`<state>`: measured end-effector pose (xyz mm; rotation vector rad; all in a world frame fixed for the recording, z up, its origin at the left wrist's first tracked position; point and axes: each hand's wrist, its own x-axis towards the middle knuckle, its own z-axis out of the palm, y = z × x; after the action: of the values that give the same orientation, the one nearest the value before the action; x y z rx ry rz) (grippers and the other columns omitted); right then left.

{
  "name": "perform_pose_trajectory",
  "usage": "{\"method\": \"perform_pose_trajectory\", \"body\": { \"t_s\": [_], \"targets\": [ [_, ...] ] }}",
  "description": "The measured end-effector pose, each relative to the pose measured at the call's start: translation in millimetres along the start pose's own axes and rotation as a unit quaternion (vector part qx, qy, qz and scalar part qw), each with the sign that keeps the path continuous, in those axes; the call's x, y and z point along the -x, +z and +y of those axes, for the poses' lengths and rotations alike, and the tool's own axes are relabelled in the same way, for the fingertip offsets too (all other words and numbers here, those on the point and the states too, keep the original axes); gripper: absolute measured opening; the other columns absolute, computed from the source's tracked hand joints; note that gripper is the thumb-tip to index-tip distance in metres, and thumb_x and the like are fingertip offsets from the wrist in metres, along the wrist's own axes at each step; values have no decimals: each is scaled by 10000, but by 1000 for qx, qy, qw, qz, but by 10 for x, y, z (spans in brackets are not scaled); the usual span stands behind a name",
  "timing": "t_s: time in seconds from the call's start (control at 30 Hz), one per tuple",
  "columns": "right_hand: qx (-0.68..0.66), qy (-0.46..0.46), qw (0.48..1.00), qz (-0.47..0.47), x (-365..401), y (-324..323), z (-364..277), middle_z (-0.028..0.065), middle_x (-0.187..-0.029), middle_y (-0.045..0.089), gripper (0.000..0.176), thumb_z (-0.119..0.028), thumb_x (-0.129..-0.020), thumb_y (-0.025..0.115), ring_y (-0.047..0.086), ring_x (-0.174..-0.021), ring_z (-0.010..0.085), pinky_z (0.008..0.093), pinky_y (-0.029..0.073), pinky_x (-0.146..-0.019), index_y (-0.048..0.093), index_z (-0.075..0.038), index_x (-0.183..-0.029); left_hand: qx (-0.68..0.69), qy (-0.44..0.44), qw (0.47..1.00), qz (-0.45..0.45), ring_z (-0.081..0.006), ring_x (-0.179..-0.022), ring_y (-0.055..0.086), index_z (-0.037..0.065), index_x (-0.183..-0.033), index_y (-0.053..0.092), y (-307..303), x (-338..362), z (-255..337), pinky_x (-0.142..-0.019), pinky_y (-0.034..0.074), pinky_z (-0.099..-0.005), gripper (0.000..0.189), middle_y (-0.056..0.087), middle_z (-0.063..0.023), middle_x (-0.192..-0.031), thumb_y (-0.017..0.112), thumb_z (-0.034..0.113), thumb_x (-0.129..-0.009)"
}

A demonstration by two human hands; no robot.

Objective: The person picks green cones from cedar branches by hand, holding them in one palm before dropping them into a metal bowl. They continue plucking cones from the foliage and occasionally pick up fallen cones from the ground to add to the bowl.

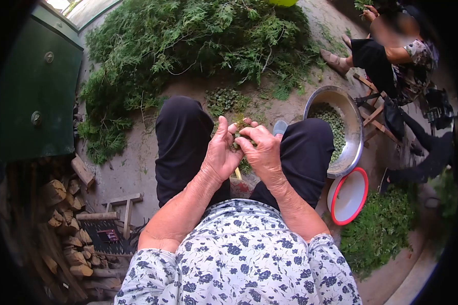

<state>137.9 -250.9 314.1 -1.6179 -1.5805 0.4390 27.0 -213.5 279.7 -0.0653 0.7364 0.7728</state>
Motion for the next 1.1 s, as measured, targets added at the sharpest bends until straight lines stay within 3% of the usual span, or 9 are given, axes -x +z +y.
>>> {"method": "perform_pose_trajectory", "body": {
  "t_s": [0.07,0.13,0.3,0.7,0.8,0.87,0.9,1.03,1.1],
  "targets": [
    [-166,146,975,-31,-33,-91,-8,73,-799,619,131,-52,-786,661,618,-725,192,277,486,-605,653,2,-906,-8,3,1000,0,-240,-1101,522,-10,-1158,522,30,26,32,-1007,381,-411,597,547,-129,-1184,441,531,-918],
    [-444,370,812,-83,-64,-255,16,-22,-753,585,139,-99,-870,627,509,-579,20,161,358,-438,657,10,-952,-16,4,1000,-1,-241,-1093,528,-6,-1152,528,68,65,45,-1006,377,-422,583,556,-124,-1173,440,522,-922],
    [-570,362,736,-46,-79,-406,87,3,-745,575,189,-121,-887,611,489,-550,22,150,305,-395,614,12,-1021,18,4,997,-69,-274,-1102,536,-15,-1122,542,71,75,49,-1000,386,-429,530,582,-148,-1140,429,472,-945],
    [-390,339,801,301,83,-2155,1687,62,-826,590,269,-191,-858,661,546,-656,120,221,413,-474,581,-27,-1056,9,-13,995,-94,-321,-1150,506,-40,-1198,487,141,75,20,-1020,385,-438,580,538,-188,-1205,404,477,-948],
    [-227,387,828,337,405,-2548,2345,78,-975,620,374,-290,-865,655,591,-884,189,399,503,-761,580,-46,-1139,42,-15,991,-123,-332,-1204,460,-41,-1234,456,143,92,11,-1047,352,-444,630,497,-204,-1260,364,511,-945],
    [-154,444,782,408,389,-2594,2191,125,-1137,590,453,-293,-827,695,527,-1081,277,520,403,-915,572,-32,-1176,65,-24,987,-142,-331,-1233,431,-40,-1257,436,157,98,18,-1065,326,-447,660,474,-207,-1289,352,531,-938],
    [-242,324,829,385,767,-2872,3228,124,-1181,572,493,-294,-806,714,495,-1127,291,554,341,-960,560,-25,-1190,73,-25,985,-151,-327,-1246,418,-39,-1270,424,152,94,16,-1075,309,-448,678,458,-203,-1312,348,544,-932],
    [-78,327,812,476,397,-2560,2242,86,-1000,625,335,-166,-841,669,598,-887,207,367,495,-787,595,3,-1120,77,-23,984,-160,-323,-1267,397,-31,-1304,394,187,103,22,-1085,292,-448,706,426,-200,-1348,338,562,-925],
    [-115,267,888,356,76,-2115,1310,87,-931,623,253,-93,-861,612,606,-788,148,271,508,-706,606,40,-1075,74,-29,982,-171,-321,-1279,383,-29,-1317,379,199,102,13,-1091,281,-449,724,403,-202,-1367,342,573,-918]
  ]
}}
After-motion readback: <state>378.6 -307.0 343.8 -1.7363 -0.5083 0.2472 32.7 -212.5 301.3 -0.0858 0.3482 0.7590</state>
